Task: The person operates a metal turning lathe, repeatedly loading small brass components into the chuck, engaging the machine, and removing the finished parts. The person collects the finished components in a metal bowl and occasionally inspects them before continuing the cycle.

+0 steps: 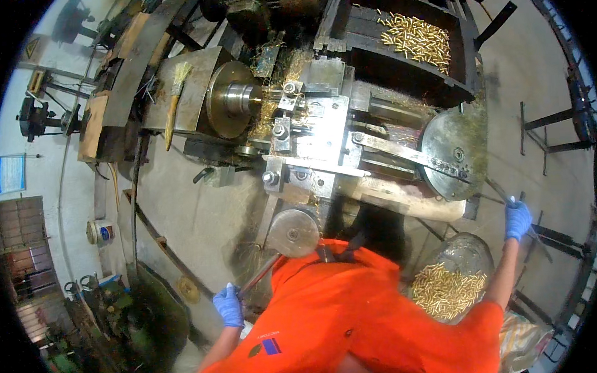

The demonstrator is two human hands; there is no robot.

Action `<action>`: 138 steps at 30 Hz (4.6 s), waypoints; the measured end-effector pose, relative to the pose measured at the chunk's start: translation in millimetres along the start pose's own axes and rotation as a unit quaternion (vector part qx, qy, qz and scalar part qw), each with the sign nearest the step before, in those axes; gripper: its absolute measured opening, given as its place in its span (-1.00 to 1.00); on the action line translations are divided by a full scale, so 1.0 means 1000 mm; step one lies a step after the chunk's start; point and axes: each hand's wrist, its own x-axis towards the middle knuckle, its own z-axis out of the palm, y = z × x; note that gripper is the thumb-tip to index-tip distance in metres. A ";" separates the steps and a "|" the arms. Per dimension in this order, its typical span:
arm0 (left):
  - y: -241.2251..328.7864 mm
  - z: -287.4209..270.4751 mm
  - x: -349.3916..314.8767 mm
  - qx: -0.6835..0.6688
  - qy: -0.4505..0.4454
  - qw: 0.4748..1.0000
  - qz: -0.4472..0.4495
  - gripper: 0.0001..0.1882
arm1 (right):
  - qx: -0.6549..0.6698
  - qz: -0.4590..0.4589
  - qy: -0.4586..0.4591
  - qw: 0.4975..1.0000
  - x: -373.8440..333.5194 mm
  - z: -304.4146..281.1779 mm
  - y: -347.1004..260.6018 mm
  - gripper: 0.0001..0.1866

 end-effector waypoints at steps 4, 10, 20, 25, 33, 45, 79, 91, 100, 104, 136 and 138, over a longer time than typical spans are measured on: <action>-0.003 0.016 0.001 -0.005 -0.020 1.000 -0.004 -0.69 | -0.018 0.052 -0.060 0.997 0.004 -0.025 -0.004 -0.54; 0.010 -0.001 0.047 0.404 -0.099 0.875 0.248 -0.61 | -0.034 0.071 -0.052 0.996 -0.028 -0.027 -0.002 -0.55; 0.203 0.145 -0.065 0.350 -0.169 0.660 0.643 -0.66 | 0.048 0.070 -0.053 0.995 -0.088 -0.057 -0.012 -0.53; 0.193 0.192 -0.066 0.393 -0.161 0.575 0.699 -0.73 | 0.057 0.110 -0.089 0.988 -0.088 -0.068 -0.014 -0.54; 0.233 0.143 -0.099 0.343 -0.169 0.512 0.769 -0.83 | 0.044 0.109 -0.089 0.989 -0.087 -0.072 -0.018 -0.50; 0.041 -0.044 0.147 0.689 -0.038 0.661 0.296 -0.77 | -0.020 0.157 -0.147 0.976 -0.133 -0.019 0.154 -0.54; 0.101 0.075 0.007 0.444 -0.392 0.708 0.385 -0.59 | -0.028 0.257 -0.160 0.953 -0.198 -0.028 0.139 -0.53; 0.093 0.077 0.018 0.409 -0.415 0.733 0.350 -0.62 | -0.015 0.260 -0.140 0.955 -0.228 -0.032 0.124 -0.54; 0.097 0.072 0.010 0.378 -0.418 0.742 0.364 -0.55 | 0.017 0.247 -0.158 0.956 -0.249 -0.049 0.081 -0.55; 0.098 0.065 0.008 0.398 -0.410 0.734 0.368 -0.48 | 0.146 0.114 -0.043 0.982 -0.190 -0.070 -0.012 -0.46; 0.186 0.126 0.205 -0.048 -0.026 0.937 0.345 -0.68 | -0.090 -0.033 -0.071 0.993 -0.002 -0.044 -0.005 -0.72; 0.193 0.143 0.223 -0.097 -0.050 0.931 0.348 -0.72 | -0.056 0.001 -0.094 0.994 -0.037 -0.043 0.008 -0.67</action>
